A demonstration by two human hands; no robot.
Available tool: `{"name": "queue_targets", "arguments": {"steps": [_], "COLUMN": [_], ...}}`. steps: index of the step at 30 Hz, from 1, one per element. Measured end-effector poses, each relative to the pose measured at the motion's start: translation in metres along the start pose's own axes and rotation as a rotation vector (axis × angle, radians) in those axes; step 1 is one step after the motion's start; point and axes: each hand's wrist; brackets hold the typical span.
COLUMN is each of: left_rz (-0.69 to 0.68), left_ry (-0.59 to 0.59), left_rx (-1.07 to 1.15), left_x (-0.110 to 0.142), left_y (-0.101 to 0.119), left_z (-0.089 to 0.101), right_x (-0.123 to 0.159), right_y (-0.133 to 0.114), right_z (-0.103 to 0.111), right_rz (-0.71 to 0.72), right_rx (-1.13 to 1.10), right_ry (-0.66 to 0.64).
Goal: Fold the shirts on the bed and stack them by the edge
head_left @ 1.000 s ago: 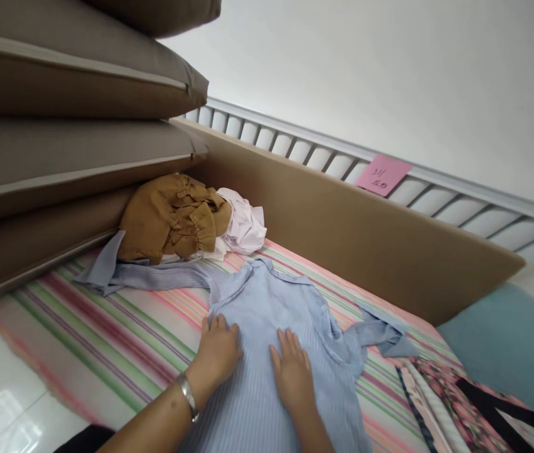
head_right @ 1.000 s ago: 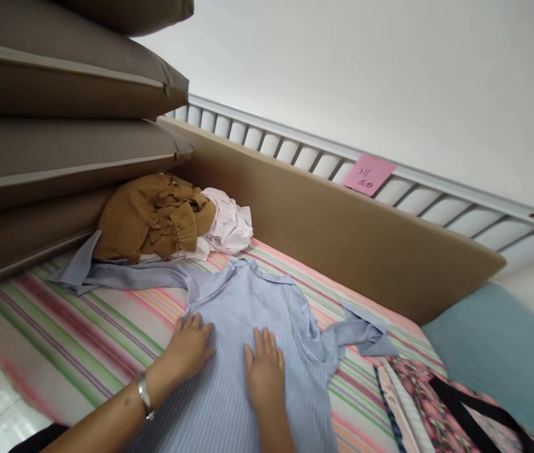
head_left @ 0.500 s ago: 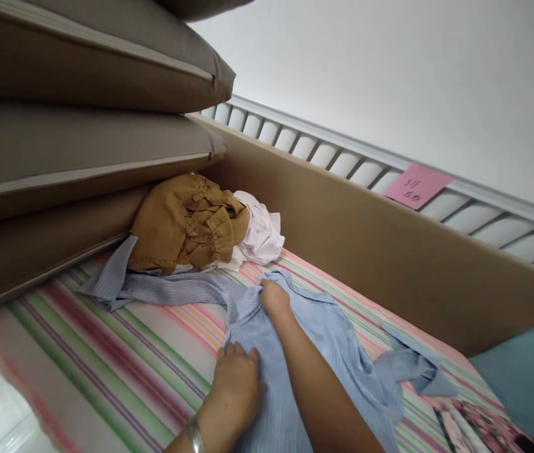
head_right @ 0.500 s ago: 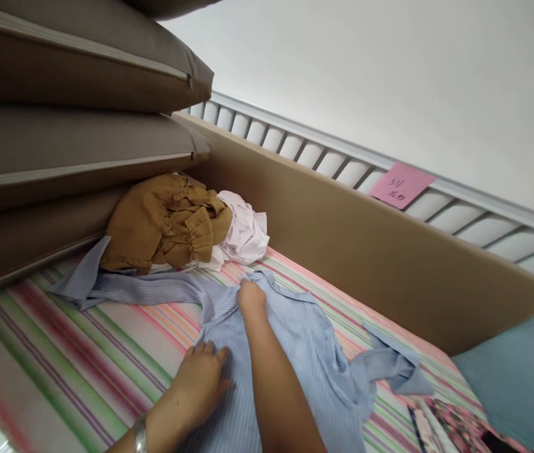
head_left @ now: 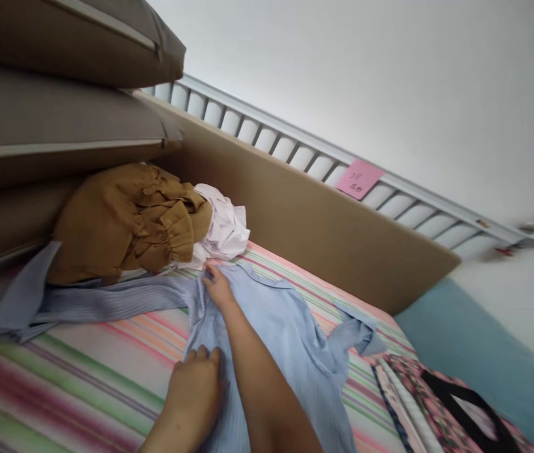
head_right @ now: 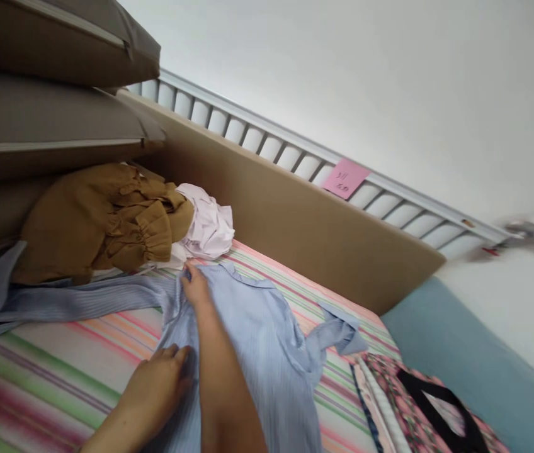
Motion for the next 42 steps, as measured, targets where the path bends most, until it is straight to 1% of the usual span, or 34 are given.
{"name": "queue_targets", "arguments": {"steps": [1,3,7,8,10,11,13,15,18,20,22,24,26,29,32,34,35,37,38,40,42], "left_rz": [0.003,0.002,-0.007,-0.005,0.005,0.011,0.024,0.034,0.035,0.034,0.034,0.037,0.044,0.06,0.067,0.086,0.101,0.128,0.135,0.141,0.137], "left_ry": [0.007,0.023,0.048,0.053,0.061,0.062,0.065,0.07,0.101,0.112,0.109,0.114,0.116,0.11,0.114,0.105,0.099,0.084,0.079,0.075,0.075], "left_rx": [-0.005,-0.014,-0.036,-0.041,-0.051,-0.056,-0.067,-0.075,-0.079,-0.076,-0.069,-0.06,-0.051,-0.039,-0.01,0.017,0.033,0.066,0.083,0.106,0.114], "left_x": [0.0,-0.002,-0.005,-0.006,-0.006,-0.007,-0.007,-0.008,-0.009,-0.009,-0.01,-0.009,-0.009,-0.008,-0.006,-0.004,-0.004,-0.003,-0.003,-0.004,-0.004], "left_y": [-0.001,-0.002,-0.004,-0.004,-0.002,-0.001,0.0,0.001,0.0,-0.001,-0.001,0.0,0.001,0.003,0.005,0.007,0.008,0.009,0.01,0.01,0.01], "left_z": [-0.001,-0.005,-0.012,-0.012,-0.013,-0.014,-0.014,-0.015,-0.016,-0.016,-0.015,-0.015,-0.014,-0.015,-0.015,-0.013,-0.012,-0.009,-0.008,-0.007,-0.007], "right_x": [0.007,0.029,0.091,0.105,0.126,0.131,0.131,0.121,0.098,0.087,0.085,0.094,0.108,0.121,0.112,0.098,0.091,0.084,0.084,0.087,0.091], "right_y": [0.005,0.019,0.067,0.081,0.108,0.12,0.14,0.153,0.164,0.165,0.163,0.16,0.159,0.164,0.172,0.168,0.162,0.14,0.125,0.092,0.059], "right_z": [0.006,0.026,0.089,0.104,0.127,0.135,0.144,0.147,0.15,0.155,0.159,0.161,0.16,0.159,0.165,0.169,0.169,0.159,0.149,0.121,0.085], "right_rz": [0.012,0.009,-0.055,-0.077,-0.16,-0.209,-0.313,-0.395,-0.48,-0.504,-0.496,-0.465,-0.445,-0.462,-0.524,-0.569,-0.578,-0.546,-0.487,-0.29,-0.081], "right_rx": [-0.013,-0.014,0.048,0.093,0.303,0.413,0.575,0.61,0.643,0.652,0.66,0.674,0.691,0.719,0.747,0.771,0.789,0.833,0.848,0.829,0.743], "right_ry": [0.024,0.09,0.228,0.234,0.165,0.121,0.065,0.071,0.06,0.039,0.035,0.05,0.052,0.019,-0.004,-0.004,0.009,0.06,0.084,0.083,-0.007]}}
Point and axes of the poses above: each hand's wrist, its own x-axis away from the middle knuckle, its own z-axis out of the back of the hand, y = z × x, and after that the axes turned 3 degrees about y, right-handed
